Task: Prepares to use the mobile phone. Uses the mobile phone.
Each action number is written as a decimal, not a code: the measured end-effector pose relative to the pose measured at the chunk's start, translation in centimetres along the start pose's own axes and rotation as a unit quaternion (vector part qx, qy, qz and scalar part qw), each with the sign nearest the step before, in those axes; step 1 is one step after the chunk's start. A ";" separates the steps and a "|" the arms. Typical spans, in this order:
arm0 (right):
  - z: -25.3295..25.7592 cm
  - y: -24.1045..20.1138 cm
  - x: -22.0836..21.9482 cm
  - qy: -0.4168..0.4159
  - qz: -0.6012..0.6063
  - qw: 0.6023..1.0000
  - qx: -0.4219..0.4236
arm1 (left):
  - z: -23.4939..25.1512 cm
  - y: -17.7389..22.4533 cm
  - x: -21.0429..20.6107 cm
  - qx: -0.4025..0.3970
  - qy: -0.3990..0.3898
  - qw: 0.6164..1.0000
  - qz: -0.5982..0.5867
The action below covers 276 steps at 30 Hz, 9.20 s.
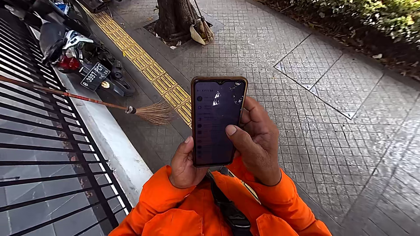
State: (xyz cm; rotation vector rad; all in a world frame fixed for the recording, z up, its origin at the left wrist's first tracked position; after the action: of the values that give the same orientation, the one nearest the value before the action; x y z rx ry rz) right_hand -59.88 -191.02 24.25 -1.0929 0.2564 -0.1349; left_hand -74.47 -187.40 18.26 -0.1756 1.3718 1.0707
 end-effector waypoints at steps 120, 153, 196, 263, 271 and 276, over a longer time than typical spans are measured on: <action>-3.5 1.4 -2.8 0.057 -0.140 0.988 0.021 | 0.7 1.0 -2.0 -0.078 0.046 0.992 0.085; -3.4 -1.8 -2.3 0.079 -0.091 0.990 0.078 | 1.4 1.8 -5.7 -0.045 0.001 0.998 0.034; -3.0 -1.7 -2.2 0.079 -0.087 0.990 0.075 | 1.4 1.1 -5.4 -0.065 0.021 0.996 0.053; -3.0 -2.3 -0.1 0.072 -0.009 0.993 0.090 | 2.2 1.2 -6.5 -0.012 0.018 0.999 0.030; -3.1 -2.6 0.1 0.065 -0.020 0.994 0.086 | 1.9 1.0 -6.6 -0.013 0.017 1.000 0.021; -3.2 -2.7 0.1 0.061 -0.021 0.994 0.091 | 1.7 0.9 -6.8 -0.027 0.007 0.999 0.023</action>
State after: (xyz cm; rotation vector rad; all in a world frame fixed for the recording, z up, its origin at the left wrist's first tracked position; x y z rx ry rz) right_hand -60.62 -195.05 25.21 -0.9092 0.3250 -0.2581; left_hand -72.75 -189.22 24.86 -0.1922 1.3652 1.1484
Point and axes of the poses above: each hand's wrist, its own z-axis towards the middle knuckle, its own x-axis out of the back of the hand, y = z × x, the point moved 3 cm from there along z, towards the middle knuckle, and after that the axes turned 5 degrees about z, right-handed, at the moved point
